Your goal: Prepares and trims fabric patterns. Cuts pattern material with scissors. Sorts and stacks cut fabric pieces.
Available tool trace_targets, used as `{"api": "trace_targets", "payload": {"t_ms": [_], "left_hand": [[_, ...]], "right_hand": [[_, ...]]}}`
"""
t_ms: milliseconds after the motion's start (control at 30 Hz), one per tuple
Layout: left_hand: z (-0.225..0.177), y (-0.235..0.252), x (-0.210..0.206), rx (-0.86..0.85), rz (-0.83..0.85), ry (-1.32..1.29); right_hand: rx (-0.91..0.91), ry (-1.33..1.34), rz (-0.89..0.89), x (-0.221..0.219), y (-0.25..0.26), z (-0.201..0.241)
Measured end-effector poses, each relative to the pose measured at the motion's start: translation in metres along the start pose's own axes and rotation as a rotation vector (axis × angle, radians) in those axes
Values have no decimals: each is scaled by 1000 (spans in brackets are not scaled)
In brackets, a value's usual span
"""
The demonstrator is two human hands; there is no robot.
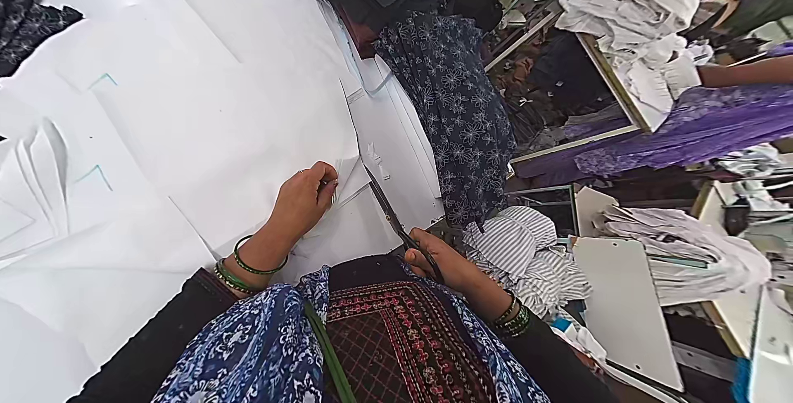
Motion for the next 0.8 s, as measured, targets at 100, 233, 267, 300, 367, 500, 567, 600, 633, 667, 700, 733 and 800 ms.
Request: {"api": "trace_targets", "payload": {"t_ms": [100, 233, 267, 300, 367, 500, 567, 600, 633, 667, 700, 733, 800], "left_hand": [[1, 0, 0, 6, 6, 4], [0, 0, -1, 11, 15, 1], [0, 0, -1, 10, 11, 2], [0, 0, 0, 4, 7, 6], [-1, 0, 0, -14, 7, 10], [-4, 0, -1, -89, 8, 15], [-4, 0, -2, -100, 4, 19], [-4, 0, -2, -96, 6, 18], [-4, 0, -2, -87, 10, 17], [-4, 1, -2, -76, 16, 12], [-4, 1, -2, -64, 23, 8], [-4, 1, -2, -61, 24, 12], [-4, 1, -2, -57, 25, 8]], "right_hand": [[7, 0, -9, -2, 1, -2], [-12, 11, 46, -4, 2, -5], [-18, 2, 60, -4, 1, -5], [-20, -2, 70, -4, 1, -4], [-21, -22, 77, -3, 0, -3], [-19, -179, 65, -1, -3, -1], [-21, -196, 48, -2, -5, -1], [-19, -186, 40, -2, -5, 0], [-17, -175, 27, -3, -5, 0], [-17, -161, 15, -3, -5, 0], [-14, -149, -1, -3, -4, -2], [-4, -139, -11, -3, -3, -2], [19, -131, -29, -3, -3, -4]]}}
Point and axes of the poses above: each hand's wrist, its own y-axis towards the middle knuckle, its own x-axis out of the back of the hand, z = x × y, the point moved 7 cm from there along y, towards the middle knuckle, and after that the axes turned 5 degrees about -y, right-handed, at the moved point
